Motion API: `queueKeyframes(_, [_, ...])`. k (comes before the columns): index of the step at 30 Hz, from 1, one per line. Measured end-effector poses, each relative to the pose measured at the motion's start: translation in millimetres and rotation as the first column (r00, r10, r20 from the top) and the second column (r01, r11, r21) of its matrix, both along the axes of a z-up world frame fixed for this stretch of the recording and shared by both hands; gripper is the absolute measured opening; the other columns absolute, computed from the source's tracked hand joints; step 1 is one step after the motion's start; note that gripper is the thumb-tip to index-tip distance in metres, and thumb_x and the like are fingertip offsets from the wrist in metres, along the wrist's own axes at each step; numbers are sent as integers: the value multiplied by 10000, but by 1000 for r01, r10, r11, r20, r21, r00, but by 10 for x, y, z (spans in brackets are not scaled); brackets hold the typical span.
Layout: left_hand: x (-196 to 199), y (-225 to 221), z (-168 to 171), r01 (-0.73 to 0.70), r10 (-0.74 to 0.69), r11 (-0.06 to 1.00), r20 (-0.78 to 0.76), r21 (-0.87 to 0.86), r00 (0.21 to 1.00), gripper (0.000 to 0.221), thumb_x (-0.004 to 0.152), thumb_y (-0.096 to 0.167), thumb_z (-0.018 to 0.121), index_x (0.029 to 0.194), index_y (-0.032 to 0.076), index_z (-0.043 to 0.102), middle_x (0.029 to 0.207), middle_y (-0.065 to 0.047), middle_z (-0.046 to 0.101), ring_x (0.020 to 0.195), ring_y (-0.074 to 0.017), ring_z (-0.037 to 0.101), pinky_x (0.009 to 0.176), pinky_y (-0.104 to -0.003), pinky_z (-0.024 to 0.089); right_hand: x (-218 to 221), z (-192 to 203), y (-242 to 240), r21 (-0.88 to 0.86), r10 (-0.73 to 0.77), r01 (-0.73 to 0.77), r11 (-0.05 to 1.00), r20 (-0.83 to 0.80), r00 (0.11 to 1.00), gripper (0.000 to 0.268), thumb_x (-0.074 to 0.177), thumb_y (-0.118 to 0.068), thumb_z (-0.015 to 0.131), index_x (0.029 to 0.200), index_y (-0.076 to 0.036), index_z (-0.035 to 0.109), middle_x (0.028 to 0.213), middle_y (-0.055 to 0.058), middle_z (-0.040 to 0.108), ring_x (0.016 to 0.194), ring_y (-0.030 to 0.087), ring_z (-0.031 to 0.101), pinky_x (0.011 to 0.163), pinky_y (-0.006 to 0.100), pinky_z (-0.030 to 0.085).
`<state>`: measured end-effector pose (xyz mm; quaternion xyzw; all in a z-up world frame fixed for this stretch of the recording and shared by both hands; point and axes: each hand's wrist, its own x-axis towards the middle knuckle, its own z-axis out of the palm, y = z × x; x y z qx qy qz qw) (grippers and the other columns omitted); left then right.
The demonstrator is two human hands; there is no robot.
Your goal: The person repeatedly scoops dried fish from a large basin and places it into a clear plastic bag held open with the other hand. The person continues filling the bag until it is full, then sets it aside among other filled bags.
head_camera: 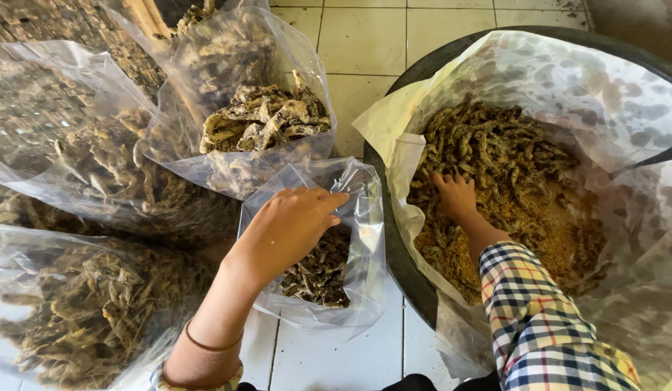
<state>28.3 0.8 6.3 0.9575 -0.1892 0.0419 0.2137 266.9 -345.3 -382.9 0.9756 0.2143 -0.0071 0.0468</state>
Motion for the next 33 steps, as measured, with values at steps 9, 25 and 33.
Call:
queueKeyframes(9, [-3, -17, -41, 11, -12, 998, 17, 55, 1000, 234, 890, 162, 699, 1107, 79, 669, 901, -118, 707, 915, -330, 681, 821, -453, 530, 207, -88, -83, 365, -89, 170, 915, -230, 969, 801, 749, -252, 887, 1440, -174, 490, 1107, 199, 715, 1027, 410, 680, 862, 518, 551])
queueKeyframes(25, [-161, 174, 180, -49, 43, 997, 90, 59, 995, 315, 908, 170, 692, 1198, 48, 693, 988, -158, 745, 968, -331, 700, 865, -453, 537, -738, 2987, 387, 999, 416, 19, -37, -2, 909, 613, 812, -203, 896, 1281, -82, 521, 1141, 112, 663, 1018, 231, 684, 851, 356, 659])
queueKeyframes(33, [-323, 345, 316, -206, 180, 966, 160, 159, 970, 217, 947, 45, 621, 1158, 49, 671, 1048, -129, 741, 1027, -356, 682, 918, -480, 502, -1899, 3628, 1620, 661, 695, -722, 205, 421, 583, 576, 823, -323, 834, 1292, -129, 562, 1226, 104, 659, 1017, 252, 713, 817, 354, 642])
